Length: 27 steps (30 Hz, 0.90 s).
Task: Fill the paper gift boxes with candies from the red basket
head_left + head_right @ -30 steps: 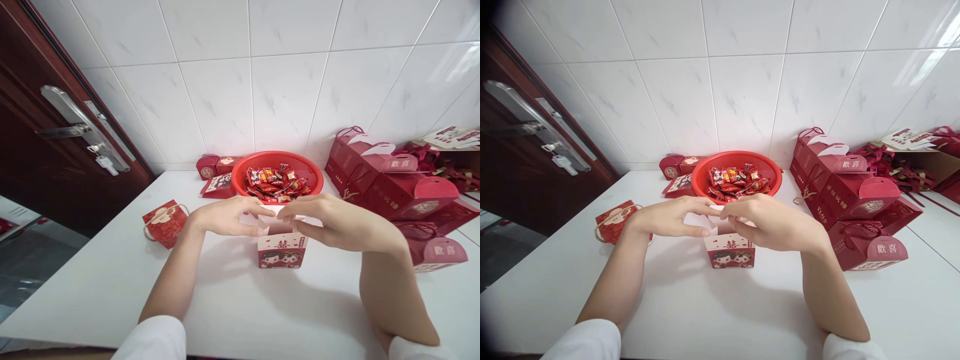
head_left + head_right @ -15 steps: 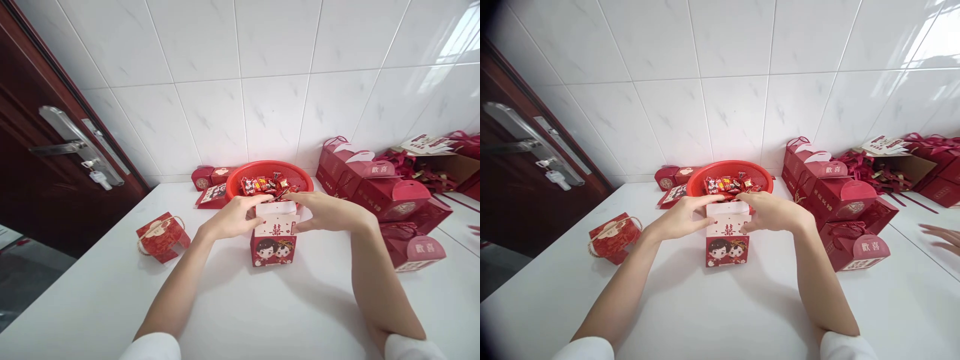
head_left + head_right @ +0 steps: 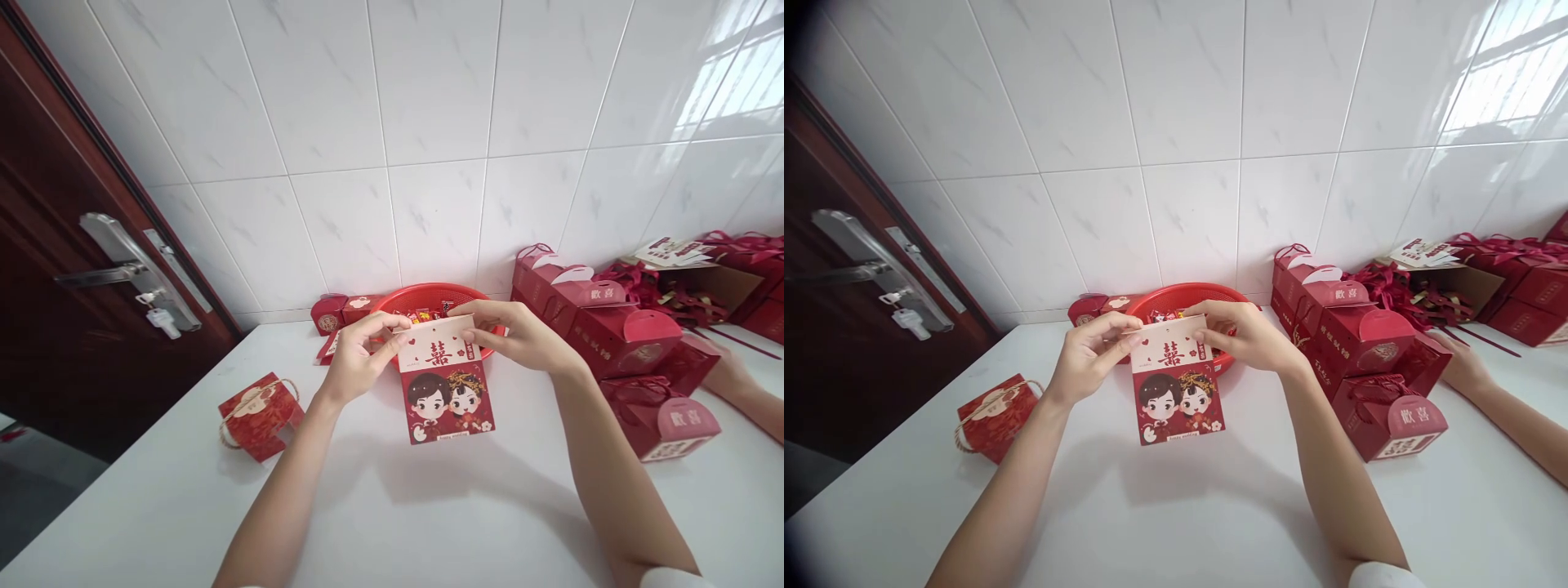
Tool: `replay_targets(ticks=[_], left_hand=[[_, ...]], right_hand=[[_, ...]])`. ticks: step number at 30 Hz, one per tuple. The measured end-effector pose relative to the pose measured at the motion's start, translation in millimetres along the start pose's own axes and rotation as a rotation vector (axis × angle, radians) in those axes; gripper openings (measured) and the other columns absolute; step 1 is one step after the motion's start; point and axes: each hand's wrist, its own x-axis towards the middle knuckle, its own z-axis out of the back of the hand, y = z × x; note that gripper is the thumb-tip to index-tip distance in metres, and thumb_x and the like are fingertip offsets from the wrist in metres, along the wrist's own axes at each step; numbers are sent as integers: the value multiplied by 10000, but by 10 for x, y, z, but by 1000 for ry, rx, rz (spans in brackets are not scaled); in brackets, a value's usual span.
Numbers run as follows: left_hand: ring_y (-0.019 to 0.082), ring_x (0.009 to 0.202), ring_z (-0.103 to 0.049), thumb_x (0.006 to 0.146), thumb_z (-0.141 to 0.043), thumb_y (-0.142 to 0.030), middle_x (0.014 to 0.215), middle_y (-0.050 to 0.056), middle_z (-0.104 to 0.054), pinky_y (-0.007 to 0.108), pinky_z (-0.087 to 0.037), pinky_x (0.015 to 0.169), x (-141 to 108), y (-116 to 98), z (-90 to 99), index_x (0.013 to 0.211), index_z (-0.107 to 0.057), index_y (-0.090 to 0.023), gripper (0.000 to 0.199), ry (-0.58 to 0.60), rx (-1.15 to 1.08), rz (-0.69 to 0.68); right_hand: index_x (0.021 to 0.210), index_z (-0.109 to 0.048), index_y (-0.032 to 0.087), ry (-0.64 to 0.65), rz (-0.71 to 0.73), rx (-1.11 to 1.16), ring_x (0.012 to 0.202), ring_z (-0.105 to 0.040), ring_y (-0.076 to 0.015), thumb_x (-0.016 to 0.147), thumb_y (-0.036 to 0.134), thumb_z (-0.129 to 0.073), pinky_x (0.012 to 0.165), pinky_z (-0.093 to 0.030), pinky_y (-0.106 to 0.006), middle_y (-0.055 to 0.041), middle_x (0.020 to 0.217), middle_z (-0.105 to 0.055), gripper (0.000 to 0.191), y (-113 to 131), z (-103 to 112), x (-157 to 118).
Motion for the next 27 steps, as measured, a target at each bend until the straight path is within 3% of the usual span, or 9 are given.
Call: replay_targets(ticks=[4,8,13,18,21,25,27], left_hand=[[163,798,-632,906,-638,-289,949,60,-699,260,-538,640,-8,-27,4,926,-721,-205,120,6,52,-118],[180,845,-631,921,-610,-258,921,64,-690,284,-542,663,-5,-49,-2,914,-727,-210,126,1,85,-184],[184,869,-651,892,-617,-213,946,75,-691,274,-563,645,-15,-94,15,901,-740,-199,124,8,28,-175],[206,900,-679,830,-677,-244,984,79,-703,313,-618,691,-36,-146,33,908,-767,-203,126,54,-33,-143],[176,813,-689,846,-697,-266,937,62,-719,287,-621,659,-46,-139,2,896,-768,-203,107,6,8,-151],[188,867,-719,867,-706,-300,1053,65,-740,314,-633,766,-58,-130,-39,1138,-714,-229,279,-41,-46,-147],[222,978,-718,877,-697,-334,1119,84,-732,364,-616,880,-47,-123,-33,1237,-665,-228,377,-7,-54,-125]], right_hand=[[1106,-717,177,-26,-14,65,864,-683,-202,981,504,-492,696,-554,-284,-80,1011,-734,416,83,-1,-7],[996,-718,162,-79,-52,34,798,-658,-181,966,476,-531,648,-523,-262,-70,931,-727,366,136,-25,-6],[939,-687,150,-100,-24,21,623,-566,-127,906,394,-630,573,-470,-243,-20,734,-662,254,120,-66,1],[882,-659,152,-134,2,24,667,-580,-137,895,350,-625,596,-477,-257,-39,796,-679,201,124,-107,15],[856,-653,159,-184,25,12,650,-562,-128,892,325,-624,589,-461,-252,-26,773,-670,172,190,-125,-6],[870,-673,190,-331,62,-23,649,-557,-137,895,295,-637,610,-462,-272,-4,729,-645,114,329,-16,-138],[886,-678,211,-546,82,-81,695,-582,-160,884,285,-665,647,-477,-302,-10,765,-651,75,383,137,-265]])
